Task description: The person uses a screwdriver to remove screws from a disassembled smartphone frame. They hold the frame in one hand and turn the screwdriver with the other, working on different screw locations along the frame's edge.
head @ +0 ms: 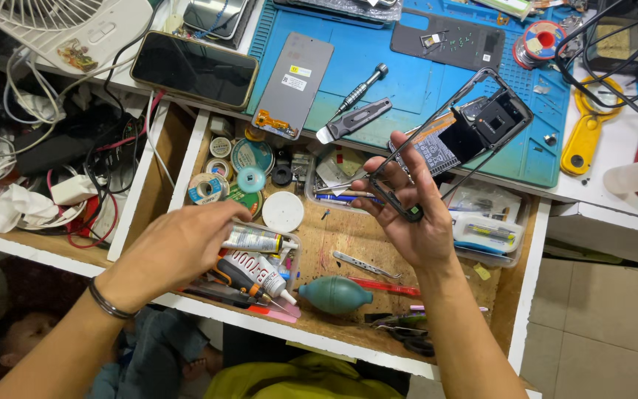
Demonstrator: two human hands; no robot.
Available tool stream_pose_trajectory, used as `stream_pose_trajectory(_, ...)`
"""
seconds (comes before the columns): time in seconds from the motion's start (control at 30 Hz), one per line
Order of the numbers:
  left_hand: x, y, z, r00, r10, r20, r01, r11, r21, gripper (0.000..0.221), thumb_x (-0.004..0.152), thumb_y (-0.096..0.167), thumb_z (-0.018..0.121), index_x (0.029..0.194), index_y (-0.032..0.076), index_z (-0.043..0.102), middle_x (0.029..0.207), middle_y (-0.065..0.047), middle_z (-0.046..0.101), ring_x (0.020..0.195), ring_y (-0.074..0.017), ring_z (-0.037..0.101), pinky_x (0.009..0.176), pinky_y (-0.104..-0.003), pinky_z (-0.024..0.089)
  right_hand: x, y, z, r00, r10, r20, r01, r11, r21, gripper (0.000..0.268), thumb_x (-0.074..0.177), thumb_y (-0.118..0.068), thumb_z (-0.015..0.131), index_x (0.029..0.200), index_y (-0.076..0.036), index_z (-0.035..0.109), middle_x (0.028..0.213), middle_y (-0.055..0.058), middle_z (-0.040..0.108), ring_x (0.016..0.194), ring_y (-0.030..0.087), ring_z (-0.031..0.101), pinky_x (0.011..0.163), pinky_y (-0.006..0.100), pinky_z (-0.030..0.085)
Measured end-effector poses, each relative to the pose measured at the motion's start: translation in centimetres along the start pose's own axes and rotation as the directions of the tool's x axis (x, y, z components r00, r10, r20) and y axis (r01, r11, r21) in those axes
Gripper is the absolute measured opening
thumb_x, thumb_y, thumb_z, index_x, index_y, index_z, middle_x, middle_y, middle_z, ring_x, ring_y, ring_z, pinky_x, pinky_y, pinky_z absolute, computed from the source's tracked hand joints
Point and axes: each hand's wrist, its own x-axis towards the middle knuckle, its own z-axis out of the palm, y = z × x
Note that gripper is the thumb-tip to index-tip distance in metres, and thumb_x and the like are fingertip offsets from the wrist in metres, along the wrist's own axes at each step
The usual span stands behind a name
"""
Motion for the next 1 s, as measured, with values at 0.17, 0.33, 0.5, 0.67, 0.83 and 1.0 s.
stream_pose_trajectory(0.17, -0.2, -3.1, 3.7, 0.947, 0.019, 0.321, -0.160, 0.894, 0.418, 0.030, 0.084, 0.017, 0.076, 0.113, 0.016, 0.069, 0.110, -0.006, 0.074, 0.108, -0.0338, 0.068, 0.095, -0.050, 0.050, 0.1, 0.0, -0.3, 1.000, -0.016, 0.001, 0.016, 1.000, 0.023, 0.064, 0.107, -0.045, 0.042, 0.164, -0.017, 0.027, 0.137, 0.017, 0.060, 0.123, 0.038, 0.065, 0.103, 0.051, 0.056)
stream_pose_trajectory(0.33, 0.3, -9.7, 8.2, 0.931, 0.216, 0.296, -0.352, 0.751, 0.559, 0.014, 0.093, 0.021, 0.055, 0.097, 0.031, 0.064, 0.096, 0.006, 0.069, 0.093, -0.0298, 0.067, 0.081, -0.048, 0.045, -0.2, -1.4, 1.7, 0.995, -0.018, -0.101, 0.027, 0.995, 0.091, 0.077, 0.103, -0.047, 0.061, 0.162, -0.008, 0.031, 0.132, 0.021, 0.061, 0.111, 0.039, 0.066, 0.097, 0.049, 0.056)
stream_pose_trajectory(0.5, 0.1, -11.1, 5.1, 0.942, 0.151, 0.299, -0.269, 0.873, 0.407, 0.045, 0.064, 0.031, 0.078, 0.106, 0.041, 0.067, 0.104, 0.016, 0.071, 0.103, -0.0169, 0.065, 0.089, -0.039, 0.042, -0.2, -2.0, 1.2, 0.986, -0.078, -0.145, 0.095, 0.989, 0.111, 0.070, 0.104, -0.047, 0.057, 0.159, -0.010, 0.036, 0.128, 0.021, 0.061, 0.106, 0.038, 0.066, 0.093, 0.048, 0.057)
stream_pose_trajectory(0.67, 0.2, -6.2, -0.7, 0.954, 0.263, 0.147, -0.283, 0.948, 0.143, 0.040, 0.081, 0.027, 0.075, 0.120, 0.035, 0.069, 0.107, 0.012, 0.075, 0.101, -0.0156, 0.070, 0.089, -0.037, 0.054, -0.1, -3.2, 1.3, 0.956, -0.187, -0.227, 0.211, 0.973, 0.088, 0.064, 0.106, -0.046, 0.053, 0.158, -0.013, 0.036, 0.130, 0.019, 0.059, 0.099, 0.036, 0.067, 0.089, 0.047, 0.059)
stream_pose_trajectory(0.83, 4.9, 0.2, 2.6, 0.947, 0.265, -0.181, -0.316, 0.869, -0.381, 0.057, 0.080, 0.030, 0.083, 0.135, 0.027, 0.067, 0.097, 0.000, 0.076, 0.072, -0.0184, 0.059, 0.071, -0.028, 0.050, -0.2, -4.4, 1.3, 0.904, -0.311, -0.294, 0.309, 0.950, -0.055, 0.064, 0.105, -0.051, 0.050, 0.156, -0.013, 0.039, 0.135, 0.018, 0.057, 0.094, 0.032, 0.065, 0.085, 0.045, 0.060)
stream_pose_trajectory(1.0, 11.5, 7.2, 7.9, 0.709, 0.607, -0.359, -0.520, 0.105, -0.848, 0.033, 0.110, 0.022, 0.051, 0.138, 0.009, 0.041, 0.080, -0.001, 0.049, 0.053, -0.0096, 0.046, 0.044, -0.020, 0.045, 0.2, -5.6, 1.9, 0.776, -0.427, -0.464, 0.413, 0.900, -0.138, 0.062, 0.102, -0.045, 0.057, 0.153, -0.014, 0.043, 0.135, 0.011, 0.059, 0.098, 0.025, 0.064, 0.081, 0.038, 0.059)
